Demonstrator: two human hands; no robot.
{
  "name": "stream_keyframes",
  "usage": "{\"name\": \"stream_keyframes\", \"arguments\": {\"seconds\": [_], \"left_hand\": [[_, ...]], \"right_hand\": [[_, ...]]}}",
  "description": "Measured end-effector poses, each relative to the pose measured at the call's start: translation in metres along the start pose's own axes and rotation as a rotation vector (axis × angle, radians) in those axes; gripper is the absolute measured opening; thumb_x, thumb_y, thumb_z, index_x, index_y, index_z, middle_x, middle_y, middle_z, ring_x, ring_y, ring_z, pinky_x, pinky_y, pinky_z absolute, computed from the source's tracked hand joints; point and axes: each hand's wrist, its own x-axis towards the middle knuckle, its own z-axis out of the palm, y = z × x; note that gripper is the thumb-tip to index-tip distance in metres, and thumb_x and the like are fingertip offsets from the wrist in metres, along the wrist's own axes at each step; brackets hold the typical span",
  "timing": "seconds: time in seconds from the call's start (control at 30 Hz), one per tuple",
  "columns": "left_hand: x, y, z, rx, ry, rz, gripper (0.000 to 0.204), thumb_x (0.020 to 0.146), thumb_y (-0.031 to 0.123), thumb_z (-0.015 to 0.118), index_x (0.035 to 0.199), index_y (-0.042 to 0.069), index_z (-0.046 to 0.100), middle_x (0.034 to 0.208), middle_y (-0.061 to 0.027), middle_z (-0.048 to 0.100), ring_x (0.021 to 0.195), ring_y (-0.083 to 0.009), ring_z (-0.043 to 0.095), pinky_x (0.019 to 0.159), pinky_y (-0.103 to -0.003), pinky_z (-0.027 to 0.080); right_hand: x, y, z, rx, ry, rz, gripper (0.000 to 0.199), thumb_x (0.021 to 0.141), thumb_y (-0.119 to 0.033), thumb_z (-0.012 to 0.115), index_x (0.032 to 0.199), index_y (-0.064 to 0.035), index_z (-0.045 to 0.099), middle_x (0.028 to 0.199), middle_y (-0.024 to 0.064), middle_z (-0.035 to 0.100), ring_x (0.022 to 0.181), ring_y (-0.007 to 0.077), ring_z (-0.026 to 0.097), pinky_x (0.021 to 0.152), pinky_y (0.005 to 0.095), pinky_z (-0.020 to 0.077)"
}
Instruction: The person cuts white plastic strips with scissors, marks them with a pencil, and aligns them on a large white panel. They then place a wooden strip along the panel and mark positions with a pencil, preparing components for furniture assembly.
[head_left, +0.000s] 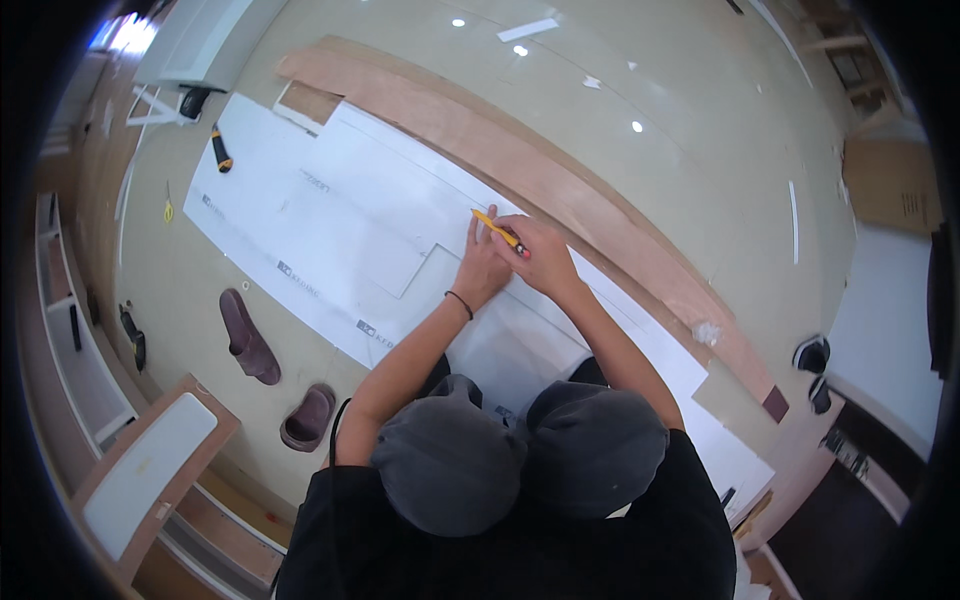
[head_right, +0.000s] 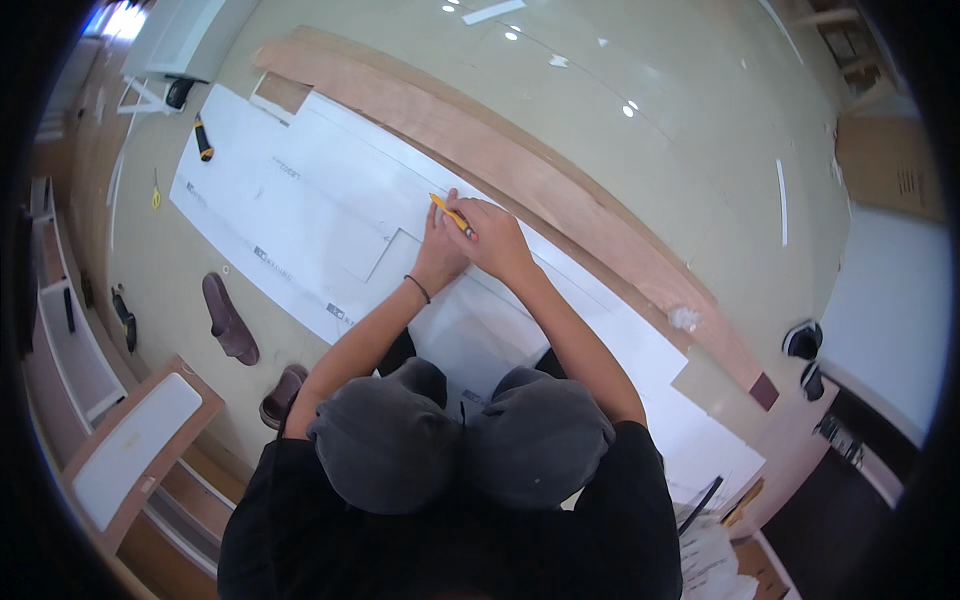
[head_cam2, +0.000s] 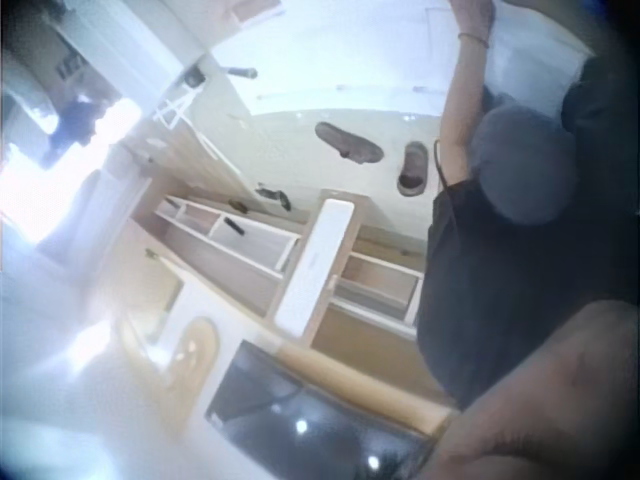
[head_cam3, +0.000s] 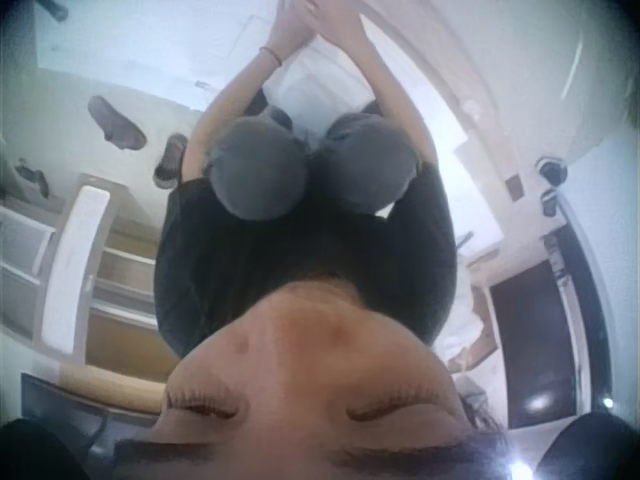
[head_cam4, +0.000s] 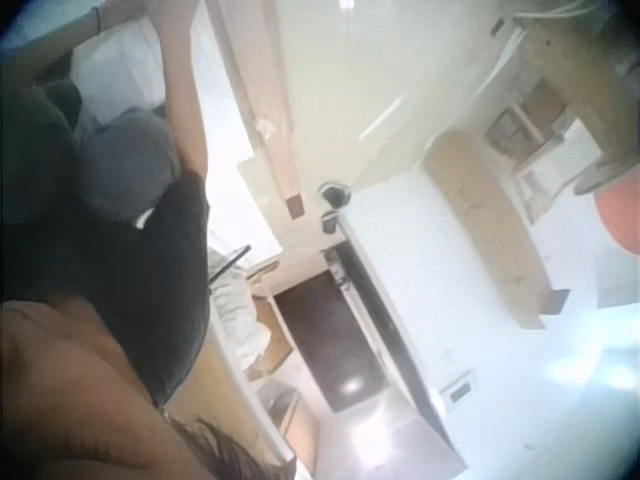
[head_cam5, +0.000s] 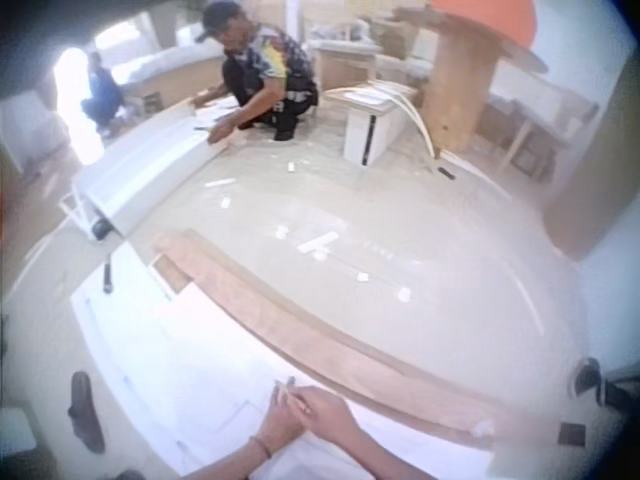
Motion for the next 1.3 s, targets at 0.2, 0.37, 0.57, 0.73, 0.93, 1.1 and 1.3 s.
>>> {"name": "stream_keyframes", "arguments": {"seconds": [0.2, 0.37, 0.57, 0.73, 0.93, 1.1, 1.3], "left_hand": [[-0.002, -0.004, 0.005, -0.034, -0.082, -0.028, 0.040, 0.086, 0.015, 0.057, 0.124, 0.005, 0.062, 0.133, -0.0195, 0.055, 0.134, -0.0459, 0.039, 0.115, -0.064, 0.023], [-0.003, -0.009, 0.004, -0.120, 0.019, 0.044, 0.042, 0.081, 0.011, 0.060, 0.121, 0.000, 0.061, 0.126, -0.0222, 0.055, 0.125, -0.0455, 0.043, 0.110, -0.058, 0.031], [-0.003, -0.007, 0.001, -0.071, -0.050, 0.017, 0.033, 0.085, 0.017, 0.056, 0.115, 0.011, 0.069, 0.129, -0.0170, 0.057, 0.131, -0.0459, 0.042, 0.114, -0.064, 0.026], [-0.001, -0.005, -0.003, -0.092, -0.080, 0.002, 0.042, 0.083, 0.015, 0.058, 0.122, 0.000, 0.061, 0.131, -0.0231, 0.055, 0.131, -0.0439, 0.043, 0.111, -0.056, 0.032], [0.000, -0.002, -0.006, 0.056, -0.158, 0.034, 0.039, 0.088, 0.020, 0.053, 0.125, 0.013, 0.065, 0.138, -0.0136, 0.054, 0.135, -0.0455, 0.039, 0.115, -0.059, 0.026], [0.002, 0.000, -0.002, -0.056, -0.242, -0.023, 0.052, 0.088, 0.023, 0.051, 0.134, -0.001, 0.055, 0.143, -0.0231, 0.049, 0.138, -0.0407, 0.039, 0.117, -0.055, 0.024], [0.003, 0.000, -0.003, -0.104, -0.144, -0.024, 0.042, 0.087, 0.019, 0.053, 0.127, 0.012, 0.064, 0.138, -0.0141, 0.055, 0.136, -0.0470, 0.038, 0.115, -0.060, 0.027]], "right_hand": [[0.041, 0.007, 0.026, -0.048, -0.069, 0.003, 0.023, 0.089, -0.020, 0.066, 0.102, -0.0016, 0.068, 0.095, 0.0152, 0.071, 0.082, 0.0309, 0.069, 0.074, 0.0367, 0.0543], [0.049, 0.012, 0.029, -0.050, -0.058, 0.041, 0.022, 0.089, -0.021, 0.066, 0.101, -0.0028, 0.068, 0.092, 0.0154, 0.070, 0.080, 0.0324, 0.067, 0.072, 0.0378, 0.0533], [0.053, 0.011, 0.031, -0.043, -0.040, 0.047, 0.019, 0.088, -0.018, 0.067, 0.099, -0.0020, 0.068, 0.087, 0.0148, 0.069, 0.077, 0.0310, 0.066, 0.069, 0.0357, 0.0527], [0.063, -0.001, 0.040, -0.020, -0.026, 0.063, 0.016, 0.088, -0.015, 0.068, 0.097, -0.0023, 0.068, 0.086, 0.0145, 0.069, 0.075, 0.0304, 0.067, 0.068, 0.0352, 0.0529], [0.125, -0.014, 0.082, -0.100, -0.041, -0.102, 0.014, 0.088, -0.016, 0.067, 0.093, -0.0027, 0.067, 0.085, 0.0164, 0.069, 0.073, 0.0326, 0.067, 0.066, 0.0382, 0.0535], [0.189, -0.027, 0.126, -0.124, -0.085, -0.162, 0.016, 0.086, -0.013, 0.068, 0.094, 0.0001, 0.067, 0.087, 0.0187, 0.069, 0.075, 0.0317, 0.068, 0.068, 0.0360, 0.0534], [0.233, -0.042, 0.153, -0.153, -0.081, -0.208, 0.017, 0.086, -0.016, 0.068, 0.094, -0.0004, 0.068, 0.085, 0.0185, 0.070, 0.075, 0.0322, 0.068, 0.069, 0.0375, 0.0531]]}}
